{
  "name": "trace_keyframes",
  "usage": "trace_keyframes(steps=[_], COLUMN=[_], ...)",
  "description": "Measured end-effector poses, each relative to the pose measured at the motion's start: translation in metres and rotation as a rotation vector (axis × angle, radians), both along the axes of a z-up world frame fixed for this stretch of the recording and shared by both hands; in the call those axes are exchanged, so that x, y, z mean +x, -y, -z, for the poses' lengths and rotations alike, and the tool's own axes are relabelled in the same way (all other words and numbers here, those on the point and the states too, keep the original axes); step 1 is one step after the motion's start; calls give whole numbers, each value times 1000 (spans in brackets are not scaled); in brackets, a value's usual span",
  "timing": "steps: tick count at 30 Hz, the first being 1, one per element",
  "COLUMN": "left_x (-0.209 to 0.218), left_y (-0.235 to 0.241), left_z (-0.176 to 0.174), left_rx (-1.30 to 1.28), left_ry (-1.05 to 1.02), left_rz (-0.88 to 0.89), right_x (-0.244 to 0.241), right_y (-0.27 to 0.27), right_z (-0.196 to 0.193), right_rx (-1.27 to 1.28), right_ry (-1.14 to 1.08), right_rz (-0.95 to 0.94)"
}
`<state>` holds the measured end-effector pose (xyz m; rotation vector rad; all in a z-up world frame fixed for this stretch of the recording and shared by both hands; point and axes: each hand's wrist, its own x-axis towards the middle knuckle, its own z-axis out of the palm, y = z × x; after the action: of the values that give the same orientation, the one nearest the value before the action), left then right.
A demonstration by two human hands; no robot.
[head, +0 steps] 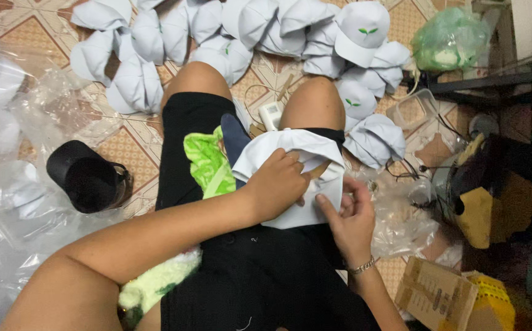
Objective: The person sits on the floor and processes white baseball caps. They insert a cardboard piece into the cap, wipe the interior with a cloth, and use a hairdryer to heat the front logo. The person then sprays the interior with an aerosol can and places the finished cap aside.
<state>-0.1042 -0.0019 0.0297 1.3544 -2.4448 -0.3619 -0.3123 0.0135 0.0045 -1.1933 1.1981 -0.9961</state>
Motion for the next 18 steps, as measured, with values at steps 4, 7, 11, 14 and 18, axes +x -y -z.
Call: trace_keyframes(steps=[4,7,11,14,18], left_x=[-4,1,11,10,1], left_y=[8,9,1,-2,-2], left_z=[3,-2,-2,3,7], left_rx=[-76,59,-13,-137,-115], left_ry=[118,153,79,235,199], left_rz=[77,94,23,-4,-9], right_x=[-1,1,3,3,6], right_y=[11,16,12,7,6], right_z=[-3,-4,-6,-6,-5], right_rx=[-47,-70,-135,-208,-231], right_ry=[-223,-247,-368,-470,-551], right_rz=[90,55,88,109,147])
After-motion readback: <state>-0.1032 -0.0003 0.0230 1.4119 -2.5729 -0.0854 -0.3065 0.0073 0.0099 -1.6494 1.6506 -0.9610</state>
